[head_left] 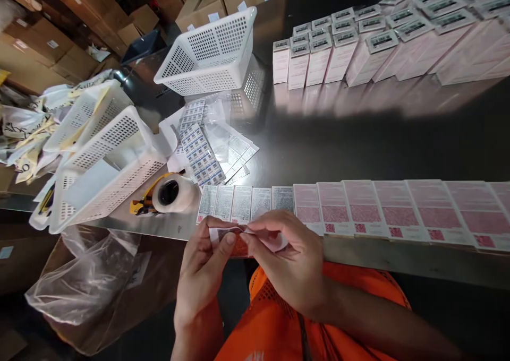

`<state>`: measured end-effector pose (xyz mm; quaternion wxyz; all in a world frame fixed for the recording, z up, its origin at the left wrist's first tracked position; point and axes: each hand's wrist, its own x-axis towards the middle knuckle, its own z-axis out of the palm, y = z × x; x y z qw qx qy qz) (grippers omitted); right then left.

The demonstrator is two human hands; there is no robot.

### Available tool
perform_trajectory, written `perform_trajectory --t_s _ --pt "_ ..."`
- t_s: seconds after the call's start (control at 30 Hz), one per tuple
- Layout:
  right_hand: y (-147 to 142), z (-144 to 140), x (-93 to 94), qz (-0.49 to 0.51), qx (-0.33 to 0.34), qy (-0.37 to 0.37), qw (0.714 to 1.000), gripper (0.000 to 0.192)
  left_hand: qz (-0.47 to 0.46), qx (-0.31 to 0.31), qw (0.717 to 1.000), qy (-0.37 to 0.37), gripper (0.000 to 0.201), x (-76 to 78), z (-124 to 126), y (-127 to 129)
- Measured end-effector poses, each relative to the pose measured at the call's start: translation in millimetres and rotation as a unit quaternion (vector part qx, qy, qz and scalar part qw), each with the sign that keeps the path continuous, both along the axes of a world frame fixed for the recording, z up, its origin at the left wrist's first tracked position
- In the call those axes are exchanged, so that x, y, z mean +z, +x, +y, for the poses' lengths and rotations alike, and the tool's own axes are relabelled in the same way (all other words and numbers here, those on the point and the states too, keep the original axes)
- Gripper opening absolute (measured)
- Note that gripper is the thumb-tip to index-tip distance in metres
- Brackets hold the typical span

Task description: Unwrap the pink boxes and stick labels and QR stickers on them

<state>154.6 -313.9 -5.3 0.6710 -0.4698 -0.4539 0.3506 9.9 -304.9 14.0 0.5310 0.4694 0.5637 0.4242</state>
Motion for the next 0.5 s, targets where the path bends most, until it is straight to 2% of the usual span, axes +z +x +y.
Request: perform_trajectory --t_s 0.17,0.37,0.5 --pt "2 2 -1.2 -0.017 0.020 -0.021 0.999 0.019 -0.052 -0.020 0.998 -0.011 0.008 -2.6 0 -3" --pt "6 6 -9.2 -0.118 -0.001 0.084 0.990 0.027 -0.055 -0.011 0.998 -0.016 0.007 -1.3 -3 -3" --pt "6 4 -10.8 -0.162 0.006 0.074 0.984 0.023 -0.057 0.008 0.998 -0.024 0.008 -0.6 -1 -1"
